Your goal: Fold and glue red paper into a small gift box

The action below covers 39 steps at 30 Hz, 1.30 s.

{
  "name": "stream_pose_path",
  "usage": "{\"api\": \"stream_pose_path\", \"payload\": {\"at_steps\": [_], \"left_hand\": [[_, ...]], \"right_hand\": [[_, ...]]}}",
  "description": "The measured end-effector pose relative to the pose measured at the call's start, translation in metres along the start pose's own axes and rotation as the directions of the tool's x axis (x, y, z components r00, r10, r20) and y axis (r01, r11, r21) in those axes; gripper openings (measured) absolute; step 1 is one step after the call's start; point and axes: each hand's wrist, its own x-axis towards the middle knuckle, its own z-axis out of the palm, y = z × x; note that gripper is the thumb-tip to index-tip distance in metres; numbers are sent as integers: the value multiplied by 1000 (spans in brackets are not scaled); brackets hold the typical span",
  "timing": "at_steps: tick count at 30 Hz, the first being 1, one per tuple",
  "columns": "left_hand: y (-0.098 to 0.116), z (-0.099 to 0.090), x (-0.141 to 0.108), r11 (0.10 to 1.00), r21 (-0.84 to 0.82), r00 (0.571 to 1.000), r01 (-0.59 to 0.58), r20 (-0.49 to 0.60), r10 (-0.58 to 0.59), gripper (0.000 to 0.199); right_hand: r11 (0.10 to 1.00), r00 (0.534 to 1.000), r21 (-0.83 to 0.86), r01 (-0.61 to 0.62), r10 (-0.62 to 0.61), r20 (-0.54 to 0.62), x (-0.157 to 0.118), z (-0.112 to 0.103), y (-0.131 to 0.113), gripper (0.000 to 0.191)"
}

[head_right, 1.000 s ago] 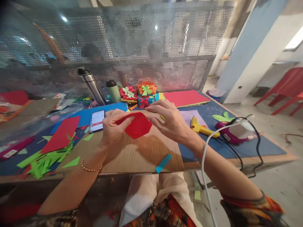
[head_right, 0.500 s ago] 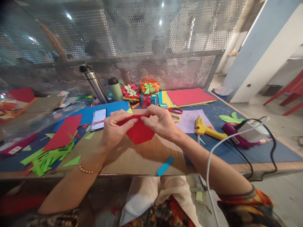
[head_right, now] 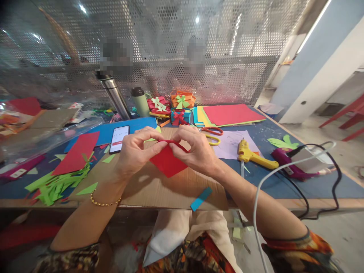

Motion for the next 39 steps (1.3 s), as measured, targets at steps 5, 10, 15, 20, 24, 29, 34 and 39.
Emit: {"api": "stream_pose_path", "payload": {"at_steps": [5,10,15,20,24,29,34,39], "left_hand": [[1,-1,1,997,-72,1000,12,20,-11,14],[4,-2,4,992,-113,996,58,72,-50,12],[2,-2,4,993,-105,996,48,84,-40,14],[-2,0,1,999,17,996,-40,-82,41,13],[-3,2,-3,860,459,872,-223,-302,386,13],[-3,9,-14,591,718,743,-368,-155,651,7],[-1,22,-18,497,761,741,-417,-32,671,11],[5,21,-21,494,713,731,-499,40,681,15]], "right_hand": [[1000,1000,-10,-17,17,-15,-1,2,0,11],[1000,1000,1,-6,6,-6,-1,1,1,11],[1000,1000,-8,-10,10,8,-1,-1,4,12],[997,996,23,-80,81,-36,-1,-7,9,15],[985,966,-46,-164,151,-211,-3,-9,8,30],[888,940,345,-305,221,261,-7,6,-8,50],[767,918,513,-386,373,133,-9,22,-11,53],[766,884,502,-402,467,-4,-8,20,3,51]]}}
